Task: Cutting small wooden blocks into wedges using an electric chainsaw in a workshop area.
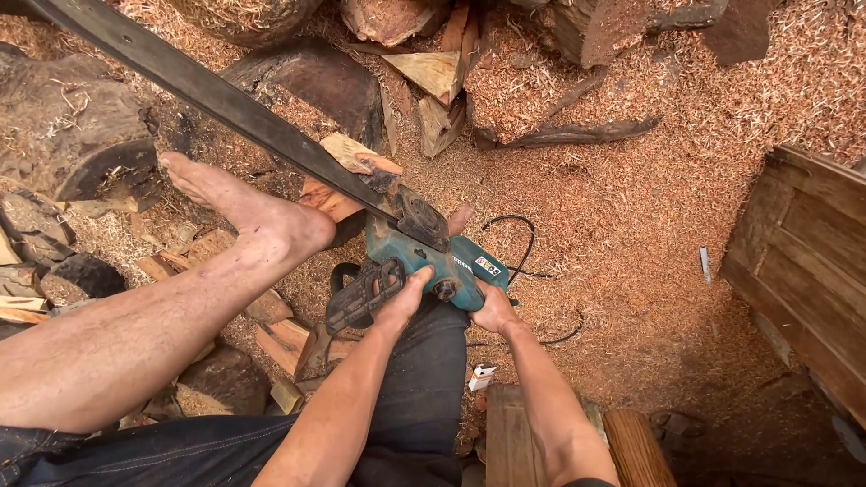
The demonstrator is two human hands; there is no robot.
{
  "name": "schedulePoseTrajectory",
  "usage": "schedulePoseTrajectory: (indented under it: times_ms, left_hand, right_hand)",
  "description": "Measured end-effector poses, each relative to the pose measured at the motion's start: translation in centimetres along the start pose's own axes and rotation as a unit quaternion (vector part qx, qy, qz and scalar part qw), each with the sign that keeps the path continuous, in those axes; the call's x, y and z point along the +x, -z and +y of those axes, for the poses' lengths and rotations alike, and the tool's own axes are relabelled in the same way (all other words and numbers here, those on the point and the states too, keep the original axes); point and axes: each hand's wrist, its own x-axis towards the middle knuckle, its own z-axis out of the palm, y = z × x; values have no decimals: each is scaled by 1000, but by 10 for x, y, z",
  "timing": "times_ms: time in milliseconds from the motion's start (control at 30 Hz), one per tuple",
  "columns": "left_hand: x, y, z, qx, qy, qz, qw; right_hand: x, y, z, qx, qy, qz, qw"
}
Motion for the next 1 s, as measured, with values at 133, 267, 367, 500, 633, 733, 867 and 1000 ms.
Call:
schedulePoseTrajectory:
  times_ms: [133,267,367,500,633,733,867,1000]
  left_hand:
    - [20,-14,-16,8,-10,21,1000]
    - [41,-29,-28,18,-17,43,999]
    - [37,-16,-25,-28,-24,48,998]
    - [32,-17,-17,-51,-34,68,996]
    - [8,-4,-1,-24,-28,101,994]
    - [17,2,-3,-11,-27,99,995]
    - [32,4,-14,24,-21,84,996]
    - [50,11,-20,38,-20,72,996]
  right_hand:
    - [5,-1,-4,6,10,-9,1000]
    - [13,-2,4,10,14,-9,1000]
    - [18,-5,11,12,25,-12,1000]
    - [23,-5,8,13,29,-10,999]
    - [23,-7,8,23,30,-13,999]
    - [25,-4,5,25,34,-14,999]
    - [18,-11,10,22,25,-14,999]
    - [1,-3,-7,22,2,-10,1000]
